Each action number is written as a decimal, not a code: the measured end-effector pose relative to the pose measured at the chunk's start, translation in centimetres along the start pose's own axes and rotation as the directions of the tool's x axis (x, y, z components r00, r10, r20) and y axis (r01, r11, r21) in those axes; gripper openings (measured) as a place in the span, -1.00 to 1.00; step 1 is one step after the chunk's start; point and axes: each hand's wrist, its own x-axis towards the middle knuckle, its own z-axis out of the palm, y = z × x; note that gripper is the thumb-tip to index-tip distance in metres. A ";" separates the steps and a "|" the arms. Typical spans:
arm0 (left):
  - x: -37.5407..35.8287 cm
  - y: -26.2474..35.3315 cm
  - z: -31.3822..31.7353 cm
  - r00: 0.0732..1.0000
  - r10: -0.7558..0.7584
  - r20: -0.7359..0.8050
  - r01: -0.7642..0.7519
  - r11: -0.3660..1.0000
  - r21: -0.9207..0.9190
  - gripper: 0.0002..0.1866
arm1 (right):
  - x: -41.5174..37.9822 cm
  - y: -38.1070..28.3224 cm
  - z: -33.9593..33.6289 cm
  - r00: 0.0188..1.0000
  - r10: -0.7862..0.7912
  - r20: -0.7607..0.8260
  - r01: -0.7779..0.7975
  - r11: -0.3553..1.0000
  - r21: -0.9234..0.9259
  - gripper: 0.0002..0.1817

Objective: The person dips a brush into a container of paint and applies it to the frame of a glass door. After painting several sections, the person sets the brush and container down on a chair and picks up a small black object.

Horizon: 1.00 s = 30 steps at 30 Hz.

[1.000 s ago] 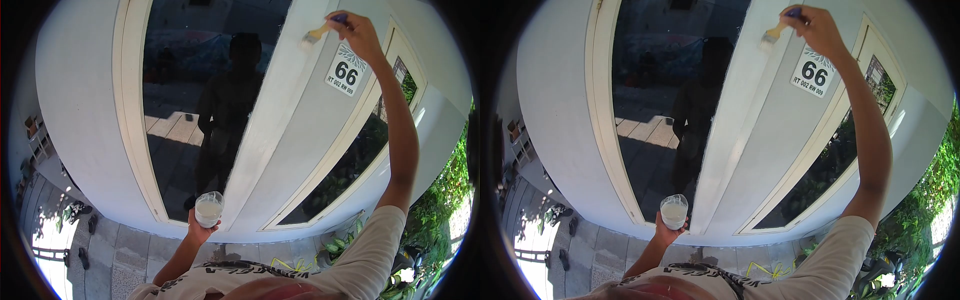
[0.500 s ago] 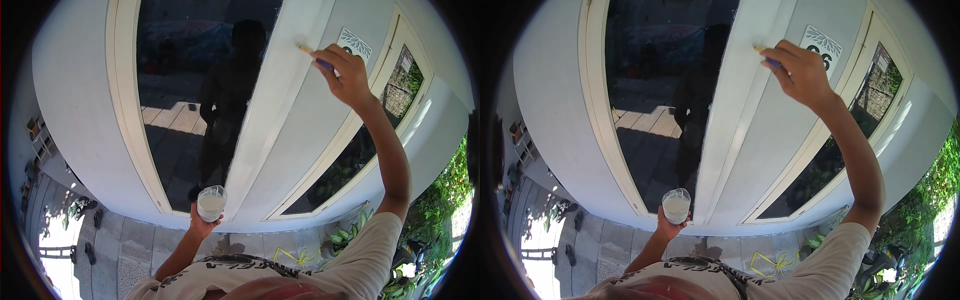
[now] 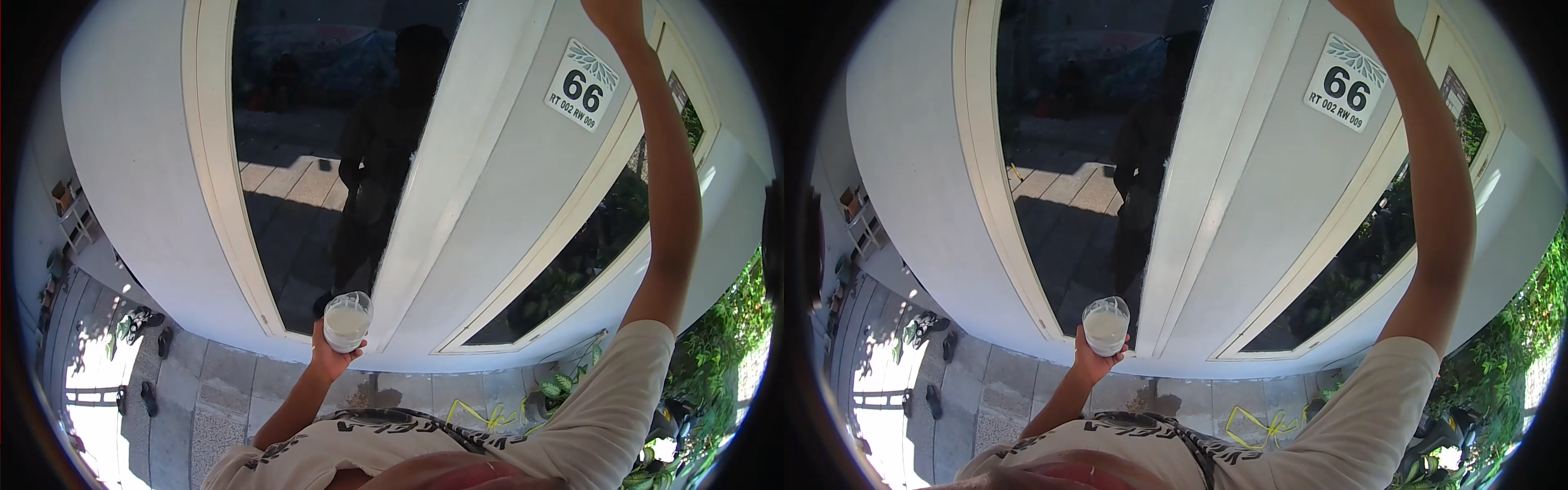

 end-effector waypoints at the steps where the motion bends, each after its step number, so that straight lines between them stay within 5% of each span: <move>1: 0.1 0.0 -0.1 1.000 -0.006 0.016 0.006 1.000 -0.005 -0.33 | -1.6 -1.2 0.7 0.997 -0.074 0.028 0.074 0.997 -0.002 -0.87; 3: 0.1 -0.2 -0.2 1.000 -0.007 0.014 0.007 1.000 -0.005 -0.33 | -5.0 -3.9 2.0 0.971 -0.223 0.086 0.224 0.975 -0.002 -0.81; 5: 0.0 -0.1 -0.2 1.000 -0.003 0.011 0.004 1.000 -0.006 -0.33 | -8.4 -7.9 2.0 0.947 -0.152 0.284 0.162 0.987 -0.011 -0.87; 9: -0.5 0.1 0.0 1.000 0.008 -0.011 -0.008 1.000 0.012 -0.33 | -12.6 -14.6 1.4 0.772 -0.043 0.634 -0.184 0.940 0.288 -0.86; 11: -0.5 0.1 0.2 1.000 0.011 -0.018 -0.011 1.000 0.017 -0.33 | -12.4 -13.9 2.0 0.762 -0.054 0.645 -0.193 0.933 0.305 -0.86; 15: -0.6 -0.3 0.1 1.000 0.009 -0.015 -0.009 1.000 -0.006 -0.34 | -6.1 -5.3 2.2 0.945 0.026 0.325 -0.081 0.984 0.156 -0.85; 17: -0.6 -0.6 -0.2 1.000 0.011 -0.001 -0.011 1.000 -0.005 -0.34 | -1.7 -3.4 1.0 0.953 0.241 0.182 -0.275 0.941 0.196 -0.90; 20: -0.5 -0.8 -0.4 1.000 0.004 -0.013 -0.004 1.000 -0.016 -0.34 | 0.0 -1.5 0.5 0.996 -0.069 -0.055 0.067 0.997 -0.027 -0.87; 23: -0.5 -1.0 -0.6 1.000 0.004 -0.009 -0.005 1.000 -0.018 -0.34 | -3.4 -4.9 1.3 0.988 -0.056 0.147 0.064 0.997 -0.046 -0.83; 27: -0.5 -1.1 -0.5 1.000 0.002 0.010 -0.002 1.000 0.003 -0.35 | -11.7 -10.4 3.3 0.940 -0.260 0.223 0.274 0.961 -0.034 -0.82; 30: -0.9 -1.2 0.0 1.000 0.005 -0.029 -0.004 1.000 0.030 -0.35 | -15.3 -16.1 1.9 0.924 -0.121 0.363 0.064 0.984 0.164 -0.81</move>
